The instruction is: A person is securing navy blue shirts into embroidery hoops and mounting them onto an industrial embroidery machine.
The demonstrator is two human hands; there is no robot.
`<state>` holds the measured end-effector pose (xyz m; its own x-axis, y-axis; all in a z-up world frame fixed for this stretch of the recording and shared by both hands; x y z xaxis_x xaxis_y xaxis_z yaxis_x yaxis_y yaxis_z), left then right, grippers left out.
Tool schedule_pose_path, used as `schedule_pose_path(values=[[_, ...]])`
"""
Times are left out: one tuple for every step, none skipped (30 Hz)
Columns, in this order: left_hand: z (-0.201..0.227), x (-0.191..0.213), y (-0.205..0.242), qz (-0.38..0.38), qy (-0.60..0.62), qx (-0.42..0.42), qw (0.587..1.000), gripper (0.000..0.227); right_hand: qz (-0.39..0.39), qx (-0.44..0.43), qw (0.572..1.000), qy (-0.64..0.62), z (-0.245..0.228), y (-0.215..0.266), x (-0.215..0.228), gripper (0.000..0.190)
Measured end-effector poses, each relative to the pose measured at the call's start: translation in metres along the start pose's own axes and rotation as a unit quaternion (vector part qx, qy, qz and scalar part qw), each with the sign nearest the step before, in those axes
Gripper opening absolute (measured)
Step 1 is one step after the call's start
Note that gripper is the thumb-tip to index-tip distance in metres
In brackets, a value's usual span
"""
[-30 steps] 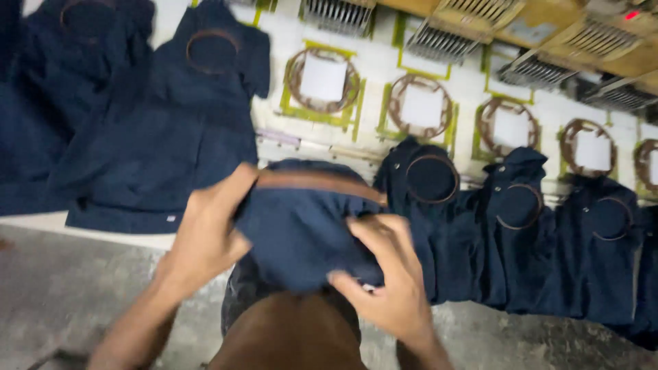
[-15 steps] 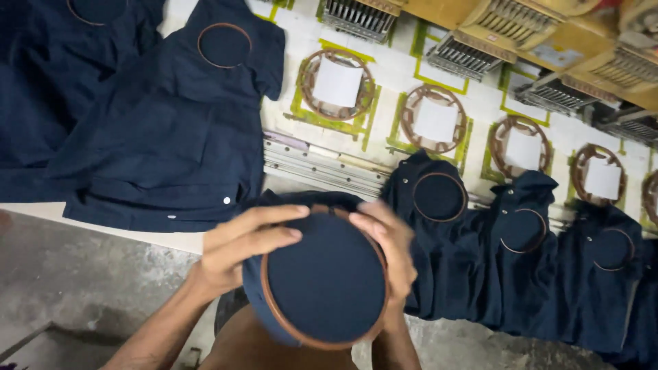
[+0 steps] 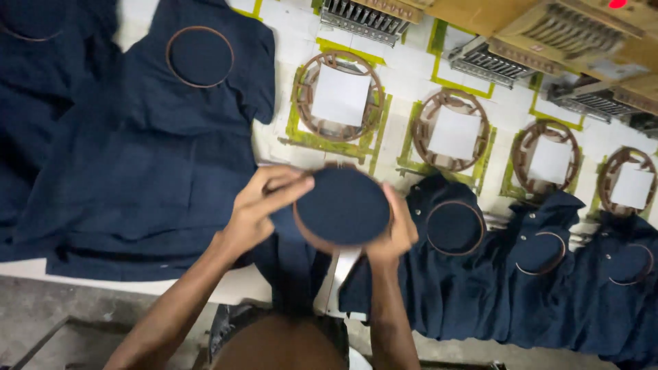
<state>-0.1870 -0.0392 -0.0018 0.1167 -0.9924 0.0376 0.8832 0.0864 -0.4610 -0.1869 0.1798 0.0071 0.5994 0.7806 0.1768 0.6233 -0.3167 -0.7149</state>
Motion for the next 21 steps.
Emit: schedule_pose_path(values=[[-0.027,-0.004,-0.006,-0.001,0.002,0.009,1.000,0.038,-0.005,-0.005,1.000,0.006,0.012,-0.005,-0.014,0.015],[-0.053,-0.007,-0.013,0.016,-0.017,0.002,1.000,0.038,-0.041,-0.022,0.999,0.000,0.024,-0.010,-0.031,0.024],[-0.078,-0.010,-0.018,0.032,-0.036,-0.005,0.999,0.040,-0.078,-0.038,0.996,-0.006,0.037,-0.014,-0.048,0.037],[-0.093,-0.013,-0.024,0.030,-0.035,-0.003,0.999,0.040,-0.077,-0.040,0.996,-0.003,0.056,-0.007,-0.056,0.037],[-0.110,-0.015,-0.030,0.042,-0.053,0.018,0.998,0.034,-0.104,-0.082,0.990,0.038,0.079,0.001,-0.064,0.035],[-0.125,-0.018,-0.034,0.052,-0.070,0.040,0.995,0.031,-0.130,-0.124,0.980,0.081,0.100,0.010,-0.069,0.034],[-0.141,-0.020,-0.037,0.048,-0.068,0.042,0.996,0.031,-0.128,-0.127,0.980,0.086,0.105,0.003,-0.077,0.034],[-0.158,-0.020,-0.038,0.060,-0.109,0.077,0.989,0.038,-0.148,-0.147,0.974,0.093,0.111,-0.001,-0.083,0.048],[-0.175,-0.021,-0.037,0.071,-0.151,0.110,0.980,0.048,-0.167,-0.168,0.967,0.099,0.116,-0.005,-0.088,0.064],[-0.174,-0.023,-0.045,0.069,-0.148,0.112,0.980,0.048,-0.166,-0.169,0.966,0.103,0.122,-0.008,-0.091,0.064],[-0.175,-0.024,-0.052,0.088,-0.126,0.155,0.976,0.040,-0.179,-0.206,0.954,0.124,0.129,-0.010,-0.095,0.061],[-0.176,-0.024,-0.062,0.109,-0.104,0.195,0.969,0.032,-0.191,-0.239,0.941,0.141,0.137,-0.013,-0.101,0.061],[-0.181,-0.025,-0.067,0.109,-0.102,0.192,0.970,0.032,-0.189,-0.237,0.942,0.142,0.145,-0.015,-0.105,0.061],[-0.186,-0.024,-0.070,0.121,-0.129,0.204,0.963,0.027,-0.200,-0.230,0.940,0.152,0.151,-0.016,-0.109,0.058],[-0.190,-0.024,-0.073,0.134,-0.156,0.216,0.954,0.024,-0.210,-0.223,0.938,0.161,0.157,-0.016,-0.112,0.054],[-0.205,-0.025,-0.078,0.133,-0.154,0.216,0.955,0.024,-0.210,-0.223,0.938,0.163,0.164,-0.020,-0.116,0.054],[-0.220,-0.026,-0.082,0.111,-0.193,0.230,0.947,0.015,-0.221,-0.202,0.935,0.189,0.170,-0.023,-0.121,0.047],[-0.235,-0.026,-0.085,0.089,-0.233,0.243,0.937,0.011,-0.233,-0.183,0.931,0.214,0.174,-0.025,-0.125,0.040],[-0.247,-0.028,-0.081,0.089,-0.232,0.244,0.937,0.011,-0.233,-0.183,0.930,0.215,0.180,-0.023,-0.127,0.040],[-0.261,-0.028,-0.078,0.091,-0.240,0.270,0.928,0.011,-0.239,-0.184,0.926,0.228,0.187,-0.022,-0.131,0.039],[-0.274,-0.028,-0.075,0.094,-0.247,0.295,0.918,0.014,-0.245,-0.185,0.921,0.240,0.194,-0.021,-0.135,0.039]])
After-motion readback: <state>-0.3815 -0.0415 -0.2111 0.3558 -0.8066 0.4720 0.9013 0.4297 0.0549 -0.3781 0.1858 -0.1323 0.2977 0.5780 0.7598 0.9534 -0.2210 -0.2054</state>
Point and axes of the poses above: each hand's wrist, its own y-axis away from the middle knuckle, its own x-axis out of the back of the hand, z = x × y, the point moved 4 cm from there along -y, towards the middle knuckle, and after that the axes turned 10 degrees about z, right-handed, at the moved point
